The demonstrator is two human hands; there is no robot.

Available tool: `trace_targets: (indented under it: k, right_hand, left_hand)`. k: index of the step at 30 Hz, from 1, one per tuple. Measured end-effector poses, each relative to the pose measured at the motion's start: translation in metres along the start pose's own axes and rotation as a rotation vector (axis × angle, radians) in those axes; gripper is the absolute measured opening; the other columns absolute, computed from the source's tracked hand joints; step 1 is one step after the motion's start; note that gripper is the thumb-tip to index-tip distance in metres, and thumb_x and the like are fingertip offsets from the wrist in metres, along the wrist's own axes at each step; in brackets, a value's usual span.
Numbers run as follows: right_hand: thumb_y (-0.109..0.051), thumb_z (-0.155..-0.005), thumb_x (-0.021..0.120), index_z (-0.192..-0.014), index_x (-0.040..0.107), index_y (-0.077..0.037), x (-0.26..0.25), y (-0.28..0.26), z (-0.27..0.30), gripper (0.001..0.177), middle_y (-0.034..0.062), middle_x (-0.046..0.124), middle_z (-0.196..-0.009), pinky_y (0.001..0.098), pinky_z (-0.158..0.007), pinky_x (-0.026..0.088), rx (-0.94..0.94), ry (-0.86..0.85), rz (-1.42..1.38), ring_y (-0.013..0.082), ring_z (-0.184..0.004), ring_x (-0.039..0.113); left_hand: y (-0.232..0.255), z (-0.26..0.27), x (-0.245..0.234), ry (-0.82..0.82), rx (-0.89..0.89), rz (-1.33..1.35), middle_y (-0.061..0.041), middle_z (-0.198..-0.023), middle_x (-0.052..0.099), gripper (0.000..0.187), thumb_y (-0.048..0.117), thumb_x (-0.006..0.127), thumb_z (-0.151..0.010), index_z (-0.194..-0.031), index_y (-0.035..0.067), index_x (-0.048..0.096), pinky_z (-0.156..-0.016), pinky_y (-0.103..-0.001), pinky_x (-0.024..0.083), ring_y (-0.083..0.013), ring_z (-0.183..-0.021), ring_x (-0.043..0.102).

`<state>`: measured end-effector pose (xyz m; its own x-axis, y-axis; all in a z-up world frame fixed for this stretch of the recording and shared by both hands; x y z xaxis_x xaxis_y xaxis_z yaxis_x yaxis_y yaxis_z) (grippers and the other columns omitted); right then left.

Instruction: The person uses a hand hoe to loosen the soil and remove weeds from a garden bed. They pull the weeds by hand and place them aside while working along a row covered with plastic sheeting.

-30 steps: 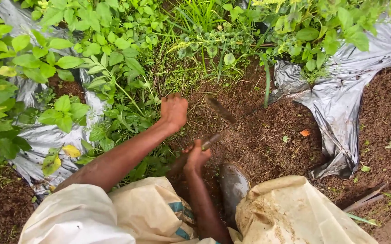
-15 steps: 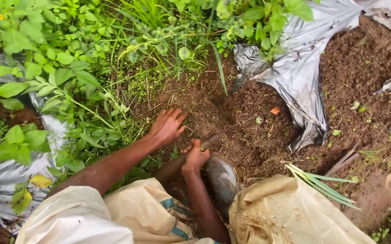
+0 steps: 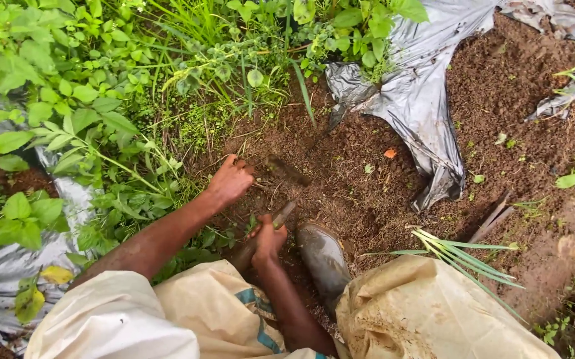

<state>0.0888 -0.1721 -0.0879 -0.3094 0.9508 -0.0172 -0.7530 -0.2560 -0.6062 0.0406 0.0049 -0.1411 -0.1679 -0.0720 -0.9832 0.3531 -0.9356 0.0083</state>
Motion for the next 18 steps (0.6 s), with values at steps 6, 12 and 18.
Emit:
trace_targets:
  k: [6, 12, 18]
  right_hand:
    - [-0.012, -0.079, 0.066, -0.080, 0.058, -0.004, 0.010, -0.032, 0.000, 0.012, 0.0047, 0.053, -0.050, 0.0346, -0.038, 0.051, -0.079, 0.020, -0.062, 0.0157, -0.037, 0.052]
    - [-0.010, -0.077, 0.066, -0.081, 0.055, 0.000, 0.018, 0.030, 0.054, 0.016, 0.0095, 0.050, -0.050, 0.0376, -0.039, 0.052, 0.093, -0.123, 0.094, 0.0189, -0.037, 0.050]
    - [-0.009, -0.078, 0.064, -0.079, 0.056, -0.004, 0.040, -0.015, 0.022, 0.010, 0.0069, 0.049, -0.050, 0.0387, -0.037, 0.050, -0.106, -0.132, 0.018, 0.0185, -0.035, 0.050]
  left_hand:
    - [-0.030, 0.044, 0.055, -0.339, -0.009, -1.347, -0.004, -0.092, 0.068, 0.041, 0.046, 0.039, -0.111, -0.086, 0.026, 0.064, -0.112, -0.045, 0.037, -0.0211, -0.090, 0.062]
    - [-0.015, 0.071, -0.024, -0.166, -0.180, 0.091, -0.013, -0.069, 0.075, 0.017, 0.001, 0.067, -0.084, -0.072, 0.008, 0.076, -0.075, -0.045, 0.062, -0.0298, -0.072, 0.078]
    - [-0.007, 0.088, 0.021, -0.259, -0.266, 0.282, -0.017, -0.080, 0.077, 0.008, -0.001, 0.073, -0.086, -0.084, 0.005, 0.078, -0.066, -0.043, 0.066, -0.0337, -0.076, 0.078]
Point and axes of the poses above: each hand's wrist, its own z-axis away from the middle knuckle, its own x-axis out of the palm, y = z × x, the point moved 2 cm from there along -z, towards the middle knuckle
